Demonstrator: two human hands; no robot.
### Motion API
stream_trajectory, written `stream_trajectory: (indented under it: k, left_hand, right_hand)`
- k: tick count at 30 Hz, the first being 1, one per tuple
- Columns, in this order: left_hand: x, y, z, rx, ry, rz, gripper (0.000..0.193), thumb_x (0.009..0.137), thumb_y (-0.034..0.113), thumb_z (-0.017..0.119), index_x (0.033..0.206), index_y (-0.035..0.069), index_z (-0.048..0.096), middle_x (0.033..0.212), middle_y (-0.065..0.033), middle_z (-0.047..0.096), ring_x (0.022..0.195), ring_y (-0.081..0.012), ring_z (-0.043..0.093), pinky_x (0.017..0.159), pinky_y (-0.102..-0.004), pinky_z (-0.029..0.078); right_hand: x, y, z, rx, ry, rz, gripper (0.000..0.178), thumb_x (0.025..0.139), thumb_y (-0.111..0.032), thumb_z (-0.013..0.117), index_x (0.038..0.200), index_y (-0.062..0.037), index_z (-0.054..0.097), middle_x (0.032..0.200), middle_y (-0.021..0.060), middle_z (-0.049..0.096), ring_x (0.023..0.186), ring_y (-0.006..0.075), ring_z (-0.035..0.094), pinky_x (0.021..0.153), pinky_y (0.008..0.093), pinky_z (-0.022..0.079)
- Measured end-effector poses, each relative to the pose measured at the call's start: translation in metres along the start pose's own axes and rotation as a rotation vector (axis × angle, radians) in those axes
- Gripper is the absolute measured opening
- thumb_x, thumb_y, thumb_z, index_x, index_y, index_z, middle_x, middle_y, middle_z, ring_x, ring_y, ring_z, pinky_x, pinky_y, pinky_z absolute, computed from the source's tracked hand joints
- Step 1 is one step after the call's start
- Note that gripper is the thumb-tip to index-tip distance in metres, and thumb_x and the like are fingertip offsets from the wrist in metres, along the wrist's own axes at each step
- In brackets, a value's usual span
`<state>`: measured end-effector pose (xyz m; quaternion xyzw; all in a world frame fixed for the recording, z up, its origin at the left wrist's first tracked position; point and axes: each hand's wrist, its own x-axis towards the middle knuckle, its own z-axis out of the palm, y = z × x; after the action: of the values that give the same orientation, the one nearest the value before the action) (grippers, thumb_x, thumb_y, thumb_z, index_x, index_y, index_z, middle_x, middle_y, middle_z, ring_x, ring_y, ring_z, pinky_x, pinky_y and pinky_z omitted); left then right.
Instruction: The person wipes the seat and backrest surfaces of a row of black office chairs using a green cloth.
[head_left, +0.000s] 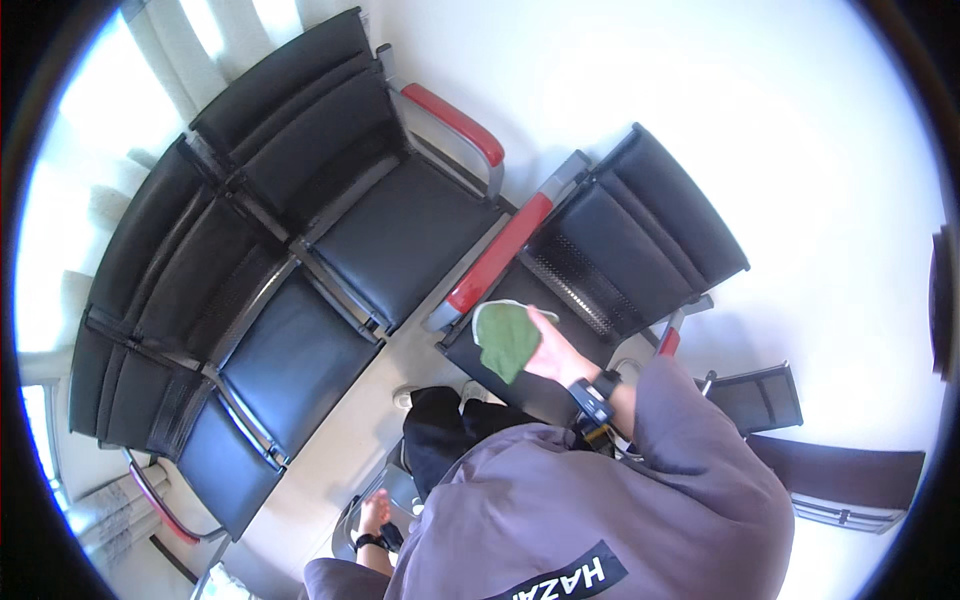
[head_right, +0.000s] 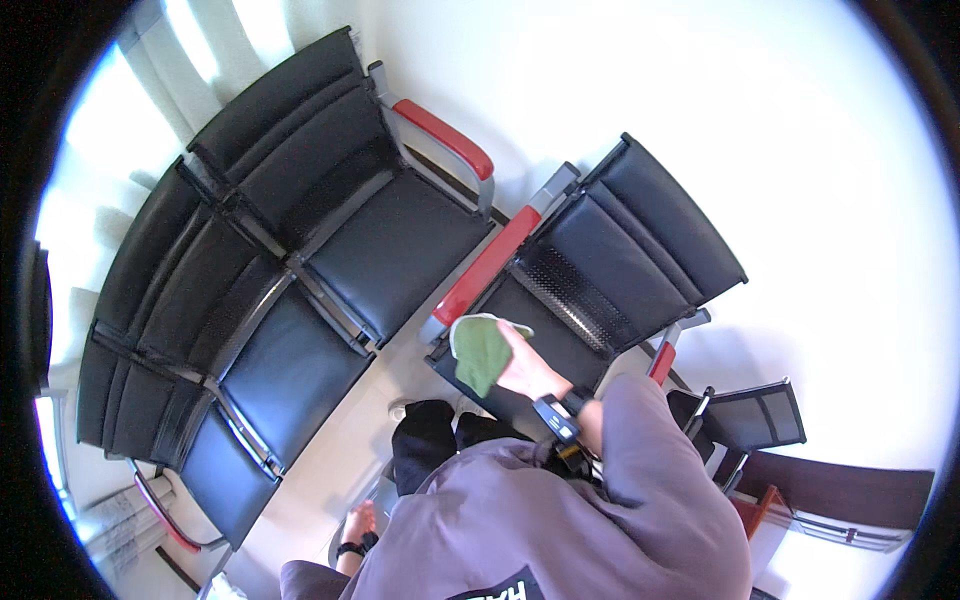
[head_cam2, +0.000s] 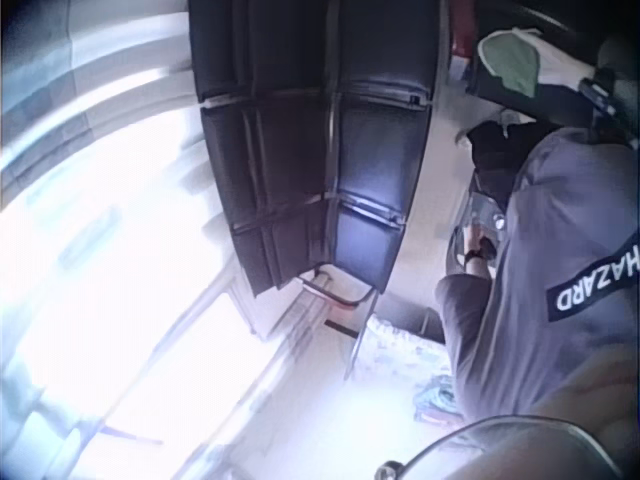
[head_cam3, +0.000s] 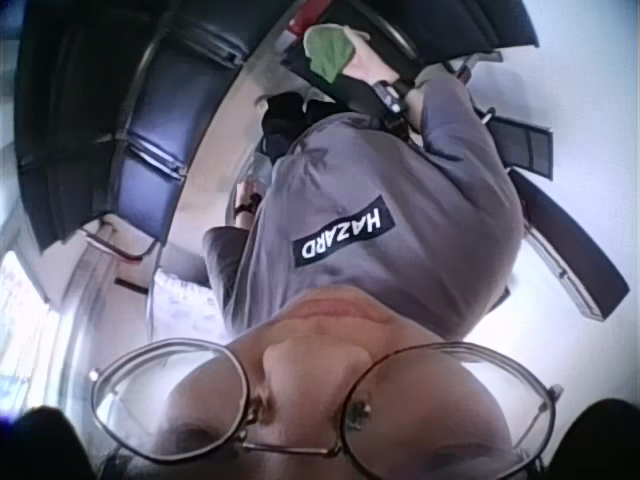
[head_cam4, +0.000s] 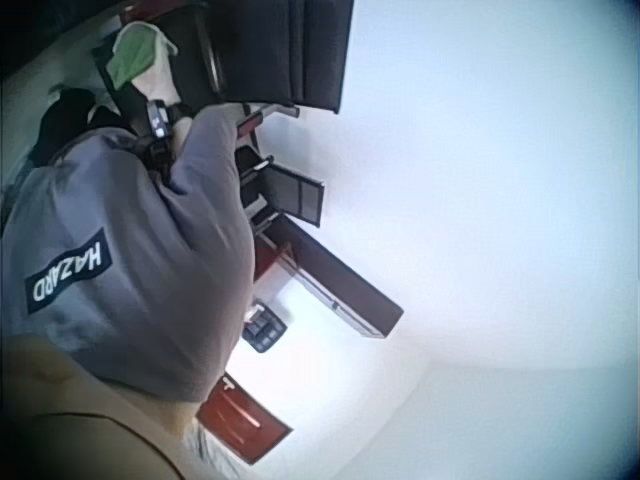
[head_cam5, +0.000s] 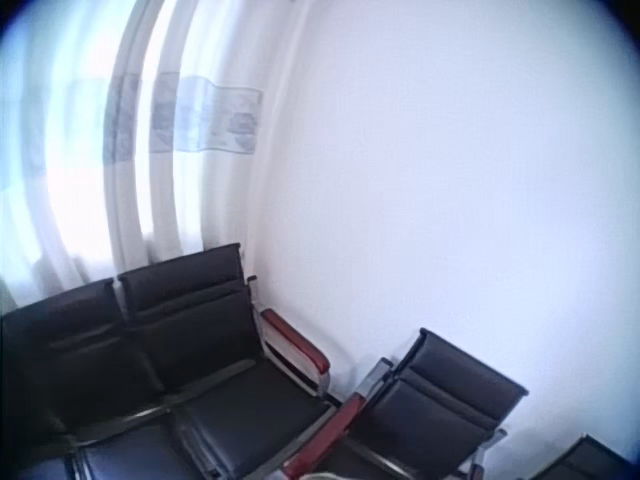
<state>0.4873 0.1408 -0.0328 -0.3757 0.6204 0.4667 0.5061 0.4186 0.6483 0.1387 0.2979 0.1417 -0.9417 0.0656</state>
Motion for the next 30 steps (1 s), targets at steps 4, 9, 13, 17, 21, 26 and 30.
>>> stream_trajectory:
  k: [4, 9, 13, 17, 21, 26, 30]
  left_hand:
    - [0.007, 0.028, -0.019, -0.236, 0.08, 0.322, 0.019, 0.084, 0.022, 0.05, 0.092, 0.008, 0.061, 0.065, 0.0025, 0.052, 0.048, -0.0078, 0.048, 0.037, -0.0189, 0.034]
    - [-0.043, 0.12, 0.024, -0.467, -0.059, 0.594, 0.036, 0.087, 0.031, 0.044, 0.112, 0.006, 0.054, 0.09, -0.0005, 0.058, 0.074, -0.0084, 0.052, 0.065, -0.0234, 0.041]
    - [-0.07, 0.165, 0.052, -0.698, -0.338, 0.748, 0.051, 0.09, 0.044, 0.036, 0.124, 0.007, 0.042, 0.119, -0.0083, 0.05, 0.106, -0.0166, 0.048, 0.09, -0.0348, 0.036]
    - [-0.058, 0.19, 0.1, -0.922, -0.276, 0.689, 0.052, 0.089, 0.042, 0.039, 0.127, 0.005, 0.037, 0.125, -0.0106, 0.044, 0.116, -0.0238, 0.041, 0.097, -0.0411, 0.033]
    - [0.006, 0.166, 0.129, -1.002, -0.049, 0.727, 0.046, 0.088, 0.032, 0.047, 0.125, 0.005, 0.038, 0.121, -0.0098, 0.049, 0.108, -0.0206, 0.049, 0.088, -0.0343, 0.044]
    - [0.042, 0.137, 0.181, -1.186, -0.059, 0.767, 0.048, 0.089, 0.033, 0.045, 0.126, 0.004, 0.036, 0.123, -0.0134, 0.046, 0.11, -0.0266, 0.048, 0.09, -0.0406, 0.043]
    - [0.016, 0.12, 0.235, -1.298, -0.031, 0.922, 0.051, 0.087, 0.033, 0.046, 0.126, 0.003, 0.037, 0.123, -0.015, 0.046, 0.11, -0.028, 0.049, 0.09, -0.0403, 0.043]
  right_hand:
    - [0.073, 0.038, 0.036, -0.095, -0.056, 0.366, 0.032, 0.089, -0.023, 0.047, 0.117, -0.0062, 0.047, 0.115, 0.0093, 0.053, 0.108, 0.0216, 0.049, 0.095, 0.0396, 0.036]
    - [0.124, 0.076, 0.135, -0.476, -0.278, 0.761, 0.043, 0.09, -0.03, 0.042, 0.127, -0.0067, 0.038, 0.126, 0.0116, 0.044, 0.115, 0.0242, 0.043, 0.097, 0.043, 0.032]
    - [0.155, 0.113, 0.15, -0.585, -0.428, 1.032, 0.047, 0.09, -0.034, 0.041, 0.127, -0.0047, 0.037, 0.128, 0.0136, 0.043, 0.117, 0.0254, 0.042, 0.097, 0.0437, 0.031]
    - [0.182, 0.127, 0.117, -0.678, -0.406, 1.258, 0.05, 0.091, -0.042, 0.036, 0.125, -0.0053, 0.04, 0.126, 0.0119, 0.045, 0.115, 0.0249, 0.044, 0.096, 0.0437, 0.034]
    - [0.23, 0.151, 0.04, -0.711, -0.404, 1.356, 0.058, 0.089, -0.053, 0.027, 0.122, -0.0085, 0.044, 0.124, 0.0094, 0.047, 0.114, 0.0242, 0.045, 0.095, 0.0428, 0.035]
    - [0.259, 0.142, -0.001, -0.87, -0.612, 1.415, 0.066, 0.086, -0.058, 0.025, 0.121, -0.0062, 0.044, 0.123, 0.0124, 0.048, 0.114, 0.0259, 0.044, 0.096, 0.0443, 0.034]
    - [0.243, 0.096, -0.015, -1.401, -0.908, 1.15, 0.065, 0.088, -0.057, 0.027, 0.127, -0.0055, 0.037, 0.129, 0.0143, 0.041, 0.118, 0.0294, 0.04, 0.095, 0.0483, 0.033]
